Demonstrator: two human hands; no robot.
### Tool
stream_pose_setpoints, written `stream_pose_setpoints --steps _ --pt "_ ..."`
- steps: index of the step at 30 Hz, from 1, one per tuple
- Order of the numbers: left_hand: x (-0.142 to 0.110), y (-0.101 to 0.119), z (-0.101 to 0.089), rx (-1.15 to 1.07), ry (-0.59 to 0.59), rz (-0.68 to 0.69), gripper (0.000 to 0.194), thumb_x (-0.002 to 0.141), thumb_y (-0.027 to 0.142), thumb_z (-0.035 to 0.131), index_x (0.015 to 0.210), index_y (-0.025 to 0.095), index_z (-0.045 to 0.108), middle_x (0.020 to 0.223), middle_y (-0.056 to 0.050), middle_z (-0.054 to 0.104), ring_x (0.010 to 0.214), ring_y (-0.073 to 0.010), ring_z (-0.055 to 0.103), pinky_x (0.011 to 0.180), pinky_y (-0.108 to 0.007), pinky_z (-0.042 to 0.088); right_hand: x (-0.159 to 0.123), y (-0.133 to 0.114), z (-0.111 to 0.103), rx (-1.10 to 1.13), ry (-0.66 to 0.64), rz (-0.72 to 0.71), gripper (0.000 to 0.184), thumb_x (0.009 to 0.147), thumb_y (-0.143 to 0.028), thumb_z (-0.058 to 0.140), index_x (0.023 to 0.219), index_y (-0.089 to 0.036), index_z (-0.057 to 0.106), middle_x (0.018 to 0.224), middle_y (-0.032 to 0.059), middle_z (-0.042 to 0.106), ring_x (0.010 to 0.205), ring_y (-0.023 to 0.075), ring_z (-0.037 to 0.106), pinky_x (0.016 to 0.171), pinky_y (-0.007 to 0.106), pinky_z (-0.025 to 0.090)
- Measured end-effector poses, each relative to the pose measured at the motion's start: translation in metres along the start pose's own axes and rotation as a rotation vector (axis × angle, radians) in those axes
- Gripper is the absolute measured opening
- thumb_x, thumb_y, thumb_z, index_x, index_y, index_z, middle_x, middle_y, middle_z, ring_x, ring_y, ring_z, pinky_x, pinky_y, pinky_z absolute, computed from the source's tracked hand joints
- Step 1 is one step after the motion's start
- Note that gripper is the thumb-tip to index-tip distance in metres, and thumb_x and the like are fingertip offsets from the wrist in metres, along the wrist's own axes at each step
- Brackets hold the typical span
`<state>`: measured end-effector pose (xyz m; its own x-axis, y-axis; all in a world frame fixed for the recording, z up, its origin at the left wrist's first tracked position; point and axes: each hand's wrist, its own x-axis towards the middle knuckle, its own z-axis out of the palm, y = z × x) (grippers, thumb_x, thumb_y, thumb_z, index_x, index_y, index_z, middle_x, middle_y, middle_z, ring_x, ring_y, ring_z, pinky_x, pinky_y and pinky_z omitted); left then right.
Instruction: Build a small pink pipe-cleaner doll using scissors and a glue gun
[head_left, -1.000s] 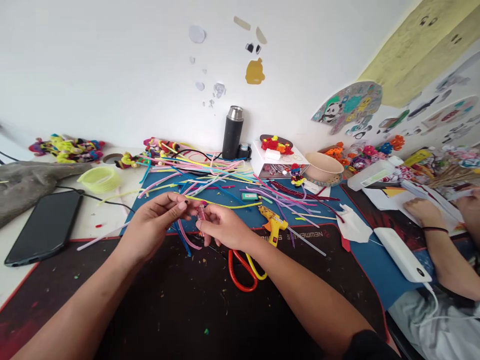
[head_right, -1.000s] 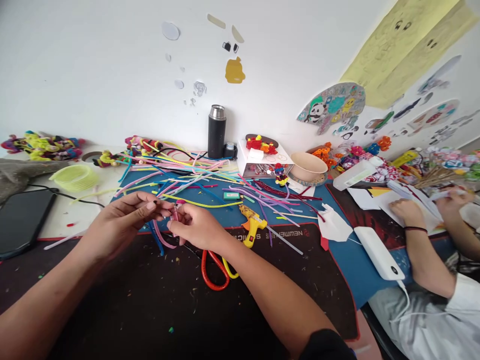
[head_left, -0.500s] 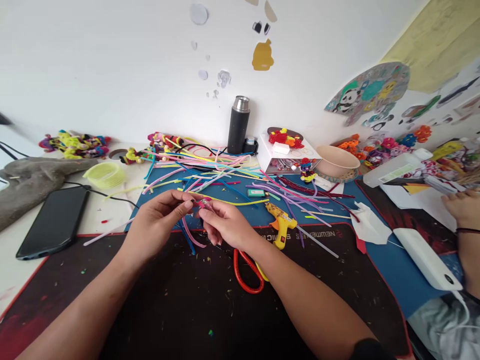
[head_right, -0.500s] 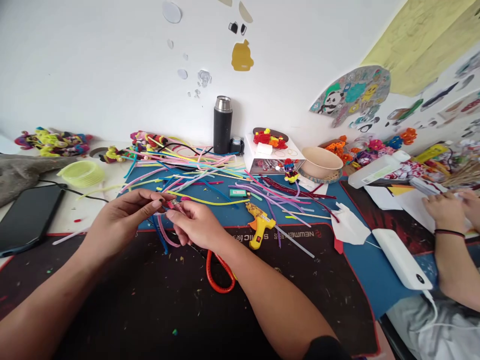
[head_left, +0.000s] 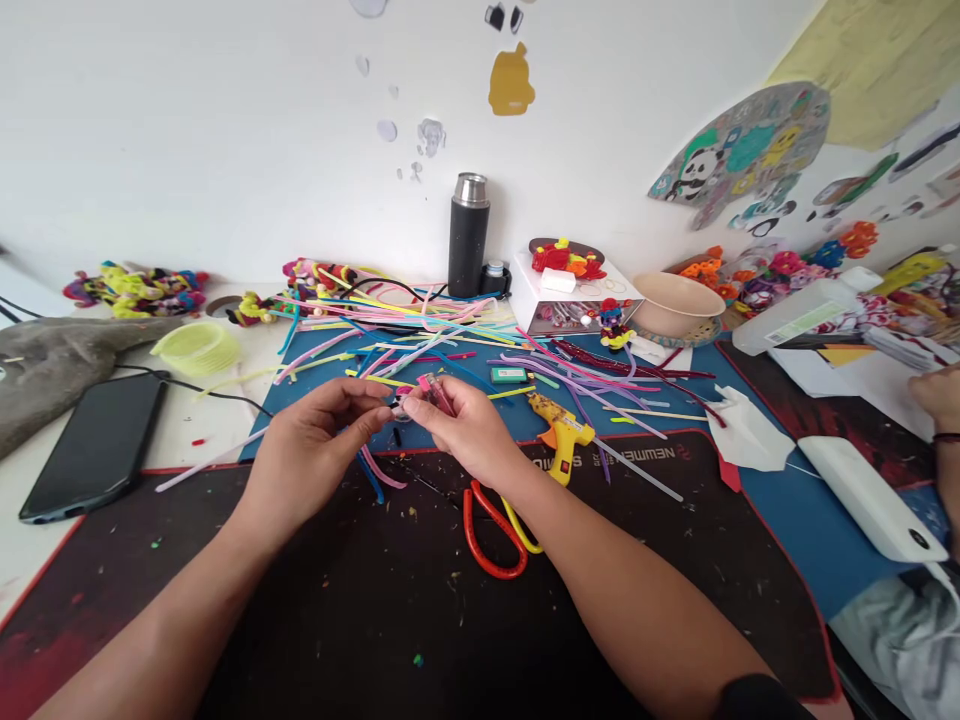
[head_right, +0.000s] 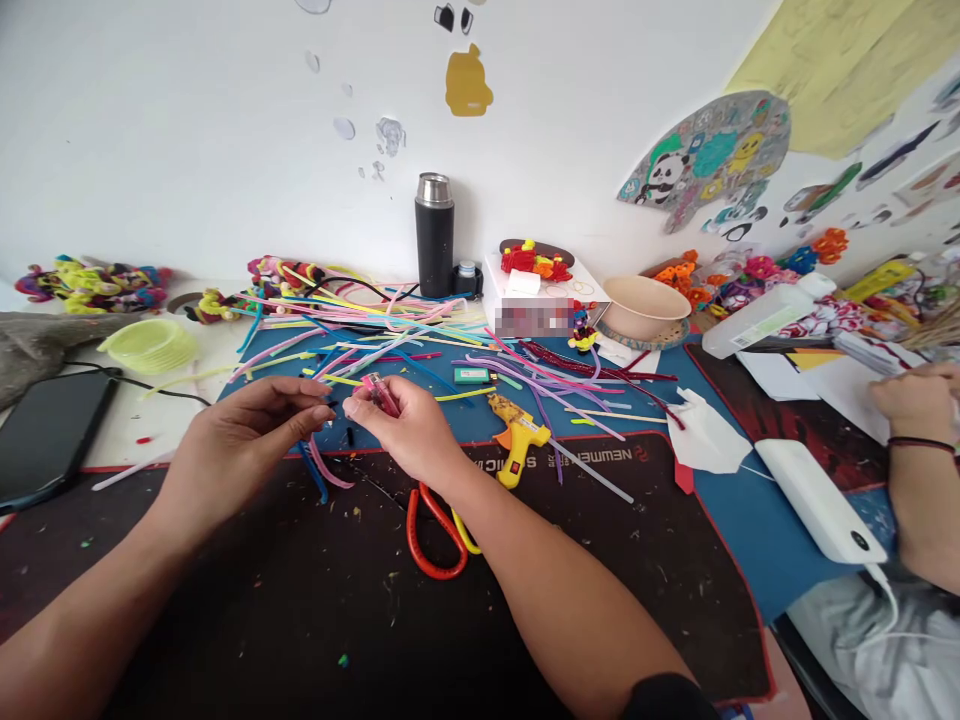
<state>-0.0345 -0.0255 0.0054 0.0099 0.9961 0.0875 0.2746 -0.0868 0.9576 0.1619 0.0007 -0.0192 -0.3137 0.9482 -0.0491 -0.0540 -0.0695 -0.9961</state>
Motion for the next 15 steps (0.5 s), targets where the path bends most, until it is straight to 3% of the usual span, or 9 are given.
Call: stream_pose_setpoints --steps 11,15 --pt "-0.0029 0.0021 0.0029 0.07 -0.074 0.032 0.034 0.089 0.052 0.081 0.108 0.024 0.077 0.094 -0.004 0.08 0.086 -0.0243 0.074 0.082 -0.034 0.058 -0.003 -0.001 0.0004 -0.111 -0.03 -0.052 0.031 0.092 -0.052 0.075 0.093 -0.021 0.068 0.069 -0.0063 0.049 0.059 0.0118 0.043 0.058 0.026 0.034" --pt "-0.0004 -0.0002 -0.0017 0.019 -0.016 0.001 0.037 0.088 0.053 0.083 0.108 0.023 0.076 0.092 -0.004 0.078 0.082 -0.022 0.071 0.075 -0.031 0.056 -0.0015 -0.0026 0.0005 -0.039 0.0 -0.048 0.029 0.09 -0.05 0.075 0.089 -0.022 0.065 0.066 -0.0077 0.044 0.056 0.0112 0.037 0.054 0.026 0.03"
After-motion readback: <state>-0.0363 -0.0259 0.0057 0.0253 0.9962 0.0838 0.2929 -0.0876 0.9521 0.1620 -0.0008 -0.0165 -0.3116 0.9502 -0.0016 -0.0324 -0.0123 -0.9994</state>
